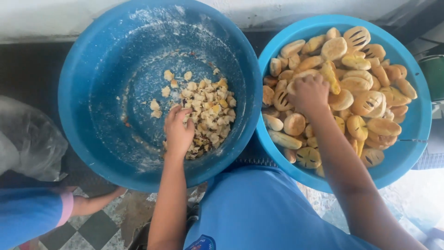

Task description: Crumbling bread rolls by hand into a large plastic basin.

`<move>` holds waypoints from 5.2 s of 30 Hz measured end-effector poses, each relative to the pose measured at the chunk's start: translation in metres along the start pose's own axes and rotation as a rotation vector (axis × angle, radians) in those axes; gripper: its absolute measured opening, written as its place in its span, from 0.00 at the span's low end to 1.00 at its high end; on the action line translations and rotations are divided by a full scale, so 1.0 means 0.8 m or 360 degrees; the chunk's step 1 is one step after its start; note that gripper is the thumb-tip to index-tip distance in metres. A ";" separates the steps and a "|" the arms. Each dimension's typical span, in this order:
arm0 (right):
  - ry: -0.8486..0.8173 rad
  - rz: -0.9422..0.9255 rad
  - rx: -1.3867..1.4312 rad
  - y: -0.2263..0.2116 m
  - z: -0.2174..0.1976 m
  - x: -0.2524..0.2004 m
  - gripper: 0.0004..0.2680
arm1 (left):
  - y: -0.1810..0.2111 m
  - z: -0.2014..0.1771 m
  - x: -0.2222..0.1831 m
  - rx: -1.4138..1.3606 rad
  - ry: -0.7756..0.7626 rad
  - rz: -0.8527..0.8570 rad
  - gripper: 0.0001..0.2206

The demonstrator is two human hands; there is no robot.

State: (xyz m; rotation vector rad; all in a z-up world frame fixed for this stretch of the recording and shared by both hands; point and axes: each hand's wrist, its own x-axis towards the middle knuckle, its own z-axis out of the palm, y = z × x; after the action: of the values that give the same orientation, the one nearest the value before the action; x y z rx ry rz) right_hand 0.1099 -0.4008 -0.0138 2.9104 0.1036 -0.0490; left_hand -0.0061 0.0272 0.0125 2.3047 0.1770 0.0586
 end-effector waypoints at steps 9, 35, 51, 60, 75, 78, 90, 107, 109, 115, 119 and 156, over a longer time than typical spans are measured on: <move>0.0215 0.0253 0.2290 -0.031 -0.116 -0.038 0.09 | 0.075 0.007 -0.014 -0.0272 0.0109 0.0562 0.19; 0.0428 -0.1572 0.1652 -0.228 -0.160 -0.033 0.14 | 0.055 -0.025 -0.011 -0.0238 -0.0453 -0.0250 0.33; -0.1376 0.0489 0.2891 -0.317 -0.047 0.001 0.14 | 0.073 0.011 -0.001 0.0272 0.0054 0.0241 0.14; -0.0051 -0.1305 0.1493 -0.261 -0.141 -0.036 0.14 | 0.048 -0.010 -0.006 -0.0173 -0.0228 -0.0261 0.29; 0.0508 -0.1431 0.1370 -0.266 -0.026 -0.020 0.19 | 0.037 0.010 0.002 0.0132 -0.0435 0.0018 0.16; -0.0193 -0.0581 0.2110 -0.290 -0.029 -0.049 0.20 | 0.032 0.043 -0.005 0.0051 -0.0188 -0.0053 0.13; -0.0848 -0.0261 0.2669 -0.271 -0.153 -0.048 0.08 | 0.008 -0.024 -0.025 -0.1148 -0.0086 -0.0598 0.45; -0.0656 -0.0701 0.1620 -0.278 -0.105 -0.052 0.18 | -0.011 0.017 -0.018 -0.1070 -0.0348 -0.0565 0.28; -0.0568 -0.0736 0.1511 -0.285 -0.081 -0.051 0.17 | -0.016 0.021 -0.013 -0.0947 -0.0351 -0.0483 0.27; -0.0292 -0.0661 0.1098 -0.279 -0.030 -0.028 0.20 | -0.008 0.030 -0.014 -0.0885 -0.0232 -0.0596 0.22; -0.0235 -0.0930 0.1098 -0.282 -0.064 -0.041 0.13 | -0.011 0.029 -0.009 -0.0708 -0.0045 -0.0441 0.19; -0.0532 -0.0667 0.2316 -0.273 -0.087 -0.041 0.10 | -0.062 0.103 0.009 -0.0104 0.0109 -0.0052 0.16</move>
State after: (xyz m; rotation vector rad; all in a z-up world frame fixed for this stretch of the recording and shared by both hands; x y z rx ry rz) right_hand 0.0631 -0.1751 0.0059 4.0964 0.9764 -1.0920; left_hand 0.0038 0.0006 -0.0798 2.2356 0.2442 0.1253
